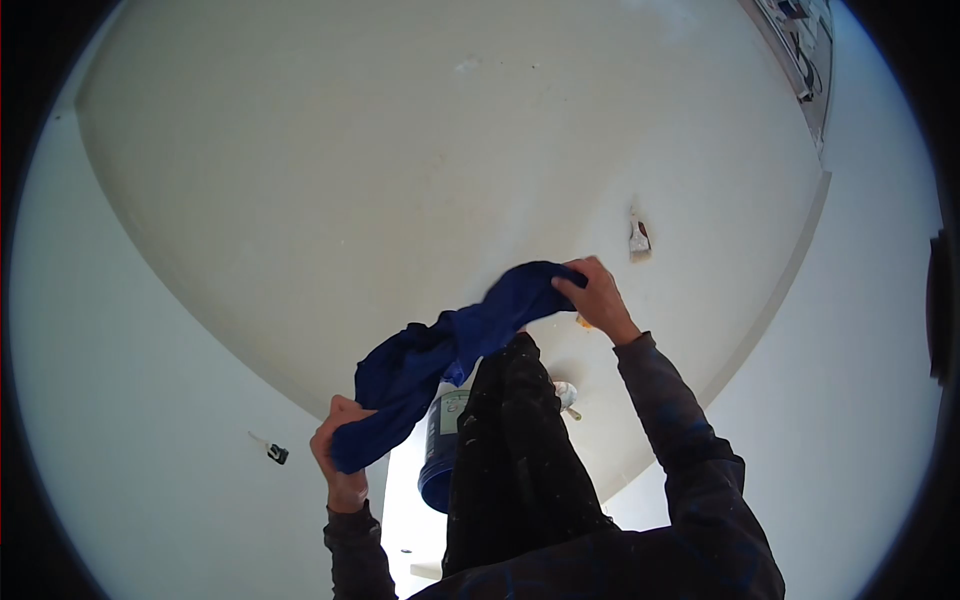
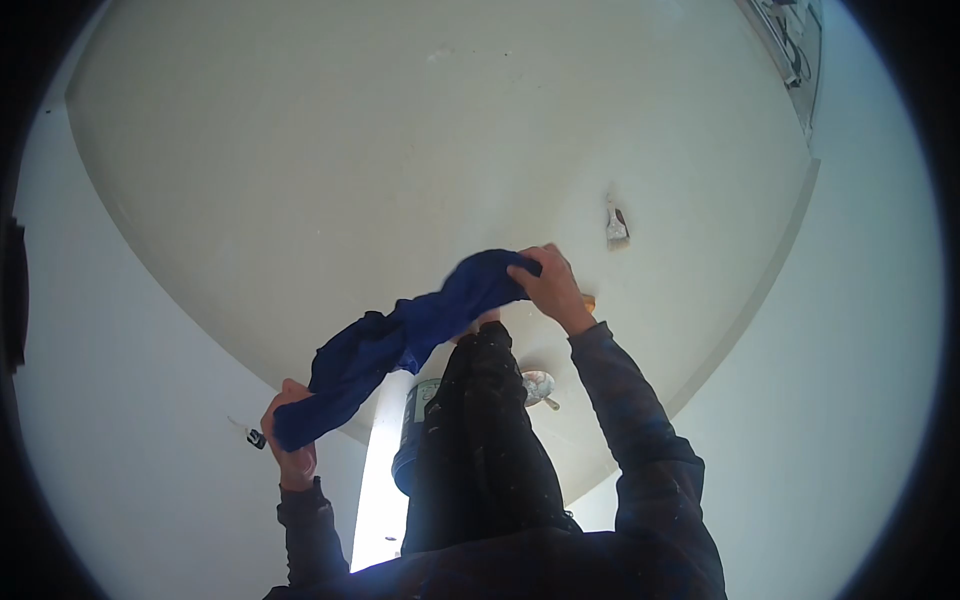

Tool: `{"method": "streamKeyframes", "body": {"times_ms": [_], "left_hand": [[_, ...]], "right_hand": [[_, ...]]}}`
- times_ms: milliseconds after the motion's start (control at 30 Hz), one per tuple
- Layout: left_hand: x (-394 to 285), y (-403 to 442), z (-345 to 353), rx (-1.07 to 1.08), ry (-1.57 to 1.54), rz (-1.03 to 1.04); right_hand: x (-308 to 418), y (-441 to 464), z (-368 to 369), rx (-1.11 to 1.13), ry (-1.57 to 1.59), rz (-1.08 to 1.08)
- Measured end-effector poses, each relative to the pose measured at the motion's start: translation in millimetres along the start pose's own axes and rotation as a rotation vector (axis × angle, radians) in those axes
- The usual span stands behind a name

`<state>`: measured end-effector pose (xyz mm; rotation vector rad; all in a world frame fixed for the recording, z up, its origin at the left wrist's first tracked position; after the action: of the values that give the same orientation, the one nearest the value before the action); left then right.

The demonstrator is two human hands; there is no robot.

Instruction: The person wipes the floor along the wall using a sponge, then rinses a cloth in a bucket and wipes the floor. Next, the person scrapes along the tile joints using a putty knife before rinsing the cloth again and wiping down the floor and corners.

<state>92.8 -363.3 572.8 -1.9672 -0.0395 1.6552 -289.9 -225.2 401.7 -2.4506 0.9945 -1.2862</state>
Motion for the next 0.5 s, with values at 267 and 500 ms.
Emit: {"method": "streamKeyframes", "body": {"times_ms": [267,500], "left_hand": [[-24,11,-7,0.312,0.264,0.078],[35,76,70,0.792,0.83,0.491]], "right_hand": [[-78,76,6,-0.321,0.148,0.185],[-116,161,-42,-0.592,0.3,0.191]]}}
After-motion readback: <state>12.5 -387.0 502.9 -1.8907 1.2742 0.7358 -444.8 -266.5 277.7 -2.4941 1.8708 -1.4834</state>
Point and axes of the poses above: each hand's wrist, its own y-axis towards the middle knuckle, its own z-axis out of the palm, x = y × z, the point moved 2 cm from there along y, towards the middle knuckle
